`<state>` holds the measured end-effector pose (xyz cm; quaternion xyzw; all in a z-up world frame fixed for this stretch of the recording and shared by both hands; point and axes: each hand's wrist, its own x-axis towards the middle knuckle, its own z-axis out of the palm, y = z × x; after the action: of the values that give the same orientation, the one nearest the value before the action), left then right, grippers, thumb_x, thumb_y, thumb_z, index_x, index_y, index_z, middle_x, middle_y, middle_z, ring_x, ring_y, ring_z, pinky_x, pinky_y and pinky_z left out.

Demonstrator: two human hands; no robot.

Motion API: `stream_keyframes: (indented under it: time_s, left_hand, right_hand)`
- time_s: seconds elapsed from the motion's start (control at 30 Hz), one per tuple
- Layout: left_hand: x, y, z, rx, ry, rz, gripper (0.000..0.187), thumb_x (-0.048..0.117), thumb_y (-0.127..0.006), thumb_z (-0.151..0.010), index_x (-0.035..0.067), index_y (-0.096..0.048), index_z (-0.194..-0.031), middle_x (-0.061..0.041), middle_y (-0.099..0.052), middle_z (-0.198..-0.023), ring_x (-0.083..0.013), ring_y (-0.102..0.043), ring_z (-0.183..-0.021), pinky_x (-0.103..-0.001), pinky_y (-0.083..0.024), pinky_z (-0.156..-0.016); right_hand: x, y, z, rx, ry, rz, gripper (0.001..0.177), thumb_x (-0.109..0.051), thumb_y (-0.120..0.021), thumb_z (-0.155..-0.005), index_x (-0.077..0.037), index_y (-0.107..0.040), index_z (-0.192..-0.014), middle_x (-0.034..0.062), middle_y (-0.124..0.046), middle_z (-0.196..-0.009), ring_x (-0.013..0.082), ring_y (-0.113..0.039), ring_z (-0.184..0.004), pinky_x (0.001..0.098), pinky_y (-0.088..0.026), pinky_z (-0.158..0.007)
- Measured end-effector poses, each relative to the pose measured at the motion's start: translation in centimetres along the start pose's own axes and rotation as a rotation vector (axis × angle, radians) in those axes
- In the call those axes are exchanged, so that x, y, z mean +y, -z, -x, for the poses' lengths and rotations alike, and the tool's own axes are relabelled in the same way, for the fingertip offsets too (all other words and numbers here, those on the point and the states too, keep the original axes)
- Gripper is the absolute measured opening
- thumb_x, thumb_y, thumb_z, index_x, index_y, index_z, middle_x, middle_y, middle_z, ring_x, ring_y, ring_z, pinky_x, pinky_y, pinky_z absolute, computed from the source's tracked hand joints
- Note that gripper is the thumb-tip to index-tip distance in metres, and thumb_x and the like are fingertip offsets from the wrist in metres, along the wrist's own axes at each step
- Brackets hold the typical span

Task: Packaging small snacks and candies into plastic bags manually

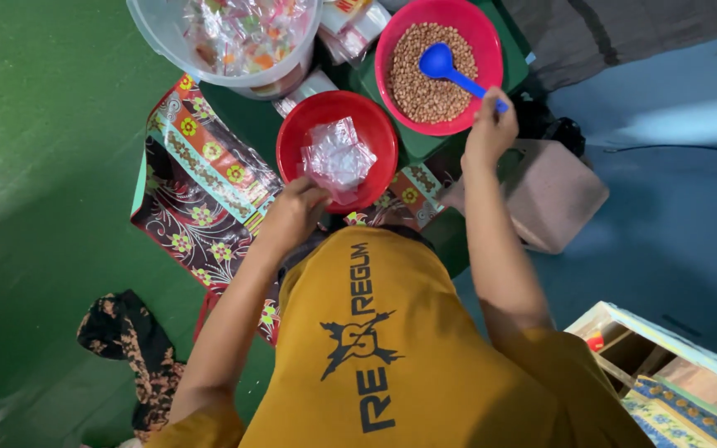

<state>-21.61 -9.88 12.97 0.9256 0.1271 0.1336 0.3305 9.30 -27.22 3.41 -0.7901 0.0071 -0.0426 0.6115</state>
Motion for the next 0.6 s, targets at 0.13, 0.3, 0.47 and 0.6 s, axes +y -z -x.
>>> stream_keyframes:
  time_s: [0.13,0.3,0.47,0.6]
  left_hand:
    - [1.6,1.6,-0.6,-0.095,-0.023,0.113,0.01,0.0,-0.063,-0.082,-0.005,-0.065,-0.091,-0.015,-0.058,-0.089,-0.0291,-0.059,-0.074,-0.038,-0.052,-0.064]
    - [0.3,0.7,-0.5,-0.108,-0.034,0.103,0.008,0.0,-0.064,-0.081,-0.004,-0.065,-0.089,-0.016,-0.058,-0.089,-0.0301,-0.059,-0.073,-0.04,-0.051,-0.061]
    - [-2.2,-2.4,0.4,-0.093,0.063,-0.029,0.012,0.018,-0.066,-0.078,0.015,-0.068,-0.09,-0.006,-0.06,-0.09,-0.0286,-0.063,-0.084,-0.034,-0.053,-0.071]
    - [-1.2,-2.3,-1.5,-0.118,0.002,-0.037,0.012,0.015,-0.066,-0.078,0.014,-0.068,-0.09,-0.008,-0.06,-0.088,-0.0292,-0.063,-0.084,-0.036,-0.053,-0.073]
  right_hand:
    - [-3.7,-1.3,-0.1,-0.186,0.259,0.045,0.03,-0.023,-0.05,-0.089,-0.002,-0.066,-0.101,0.0078,-0.061,-0.081,0.0191,-0.055,-0.075,0.0316,-0.045,-0.068]
    - [-7.0,0.5,1.2,-0.596,0.818,0.398,0.026,-0.011,-0.046,-0.096,0.006,-0.059,-0.11,0.0217,-0.061,-0.1,0.0388,-0.057,-0.091,0.046,-0.045,-0.076]
    - [-5.9,2.3,3.3,-0.468,0.829,0.437,0.022,-0.017,-0.061,-0.09,-0.016,-0.067,-0.111,0.0063,-0.066,-0.091,0.0231,-0.065,-0.081,0.0332,-0.053,-0.067]
    - [-5.2,3.4,3.7,-0.373,0.583,0.286,0.019,-0.018,-0.057,-0.092,-0.011,-0.068,-0.106,0.0107,-0.067,-0.086,0.0293,-0.065,-0.074,0.0373,-0.052,-0.064]
